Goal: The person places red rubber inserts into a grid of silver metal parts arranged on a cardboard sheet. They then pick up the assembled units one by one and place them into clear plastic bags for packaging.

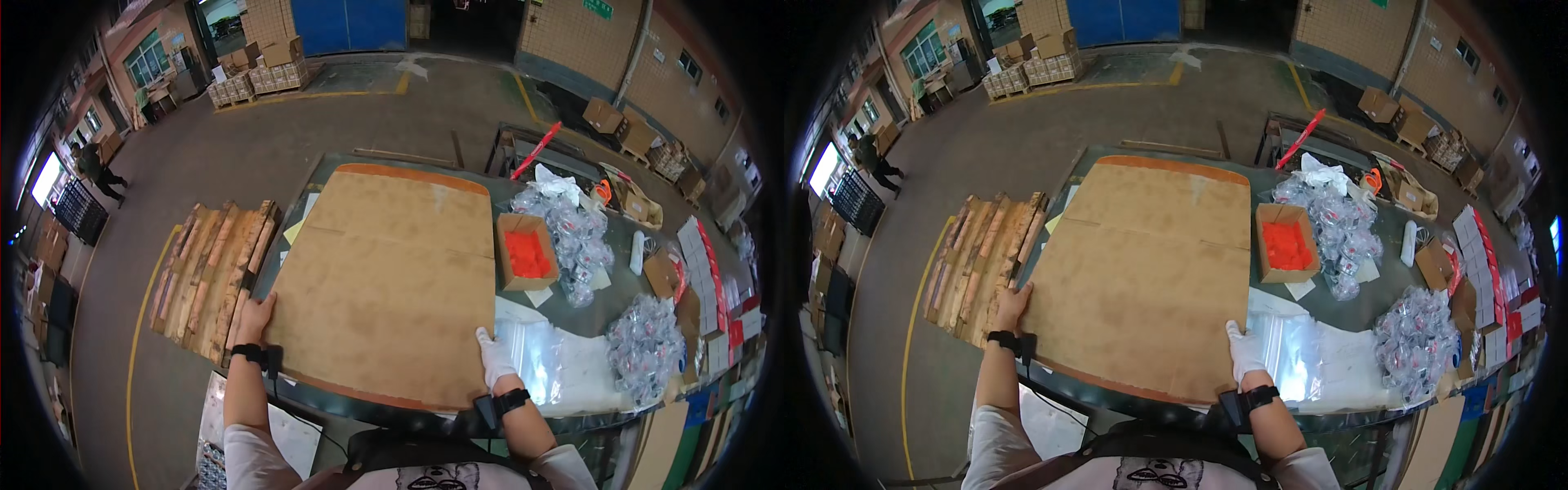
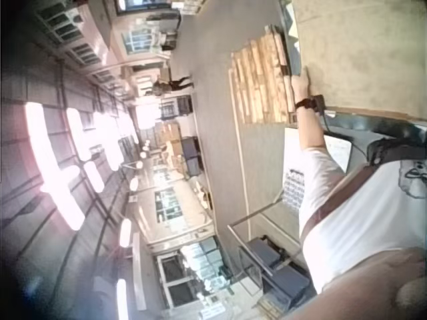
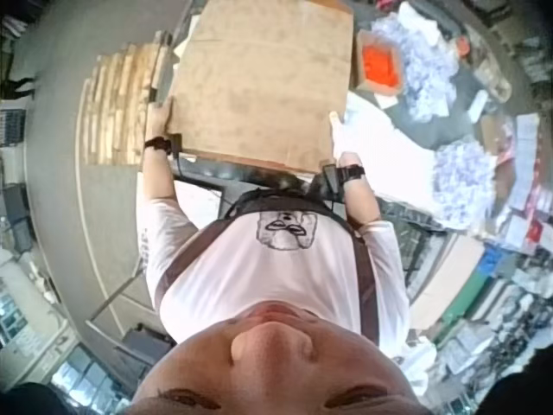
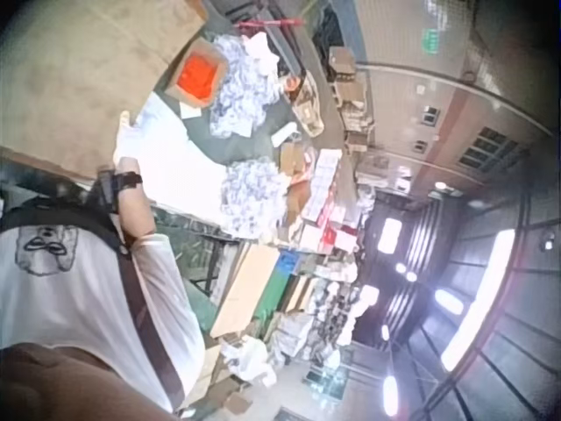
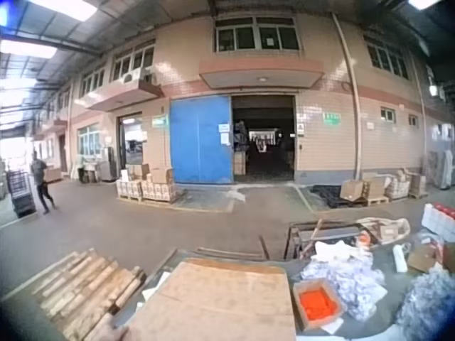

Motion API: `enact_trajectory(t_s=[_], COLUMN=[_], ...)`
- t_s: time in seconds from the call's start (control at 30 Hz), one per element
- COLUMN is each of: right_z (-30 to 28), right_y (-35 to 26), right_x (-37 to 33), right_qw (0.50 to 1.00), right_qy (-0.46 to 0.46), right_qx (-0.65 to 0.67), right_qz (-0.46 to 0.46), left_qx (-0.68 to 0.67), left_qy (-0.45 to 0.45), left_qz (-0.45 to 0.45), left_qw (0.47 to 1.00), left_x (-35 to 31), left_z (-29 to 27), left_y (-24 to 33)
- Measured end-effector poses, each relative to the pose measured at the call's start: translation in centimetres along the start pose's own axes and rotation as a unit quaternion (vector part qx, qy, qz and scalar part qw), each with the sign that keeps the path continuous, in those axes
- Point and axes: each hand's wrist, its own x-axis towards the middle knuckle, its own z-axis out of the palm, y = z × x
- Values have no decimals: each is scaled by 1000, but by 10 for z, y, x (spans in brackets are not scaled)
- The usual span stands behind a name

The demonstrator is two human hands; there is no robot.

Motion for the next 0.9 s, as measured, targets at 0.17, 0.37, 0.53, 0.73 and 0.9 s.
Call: enact_trajectory(t_s=[0.17,0.37,0.53,0.73,0.9], right_z=[-1,-80,-179,-288,-282], right_y=[-23,53,133,315,333], right_x=[-29,-99,-192,-364,-575], right_qw=[994,978,959,907,838], right_qy=[-17,109,216,390,524], right_qx=[105,55,50,118,48], right_qz=[-29,-168,-177,-106,146], left_qx=[-107,-273,-304,-227,-120], left_qy=[70,58,11,-133,-343], left_qz=[42,49,120,245,322], left_qw=[991,959,945,933,874], left_x=[-14,-154,-272,-410,-559], left_z=[-31,-15,-5,47,109], left_y=[3,-38,-12,34,36])
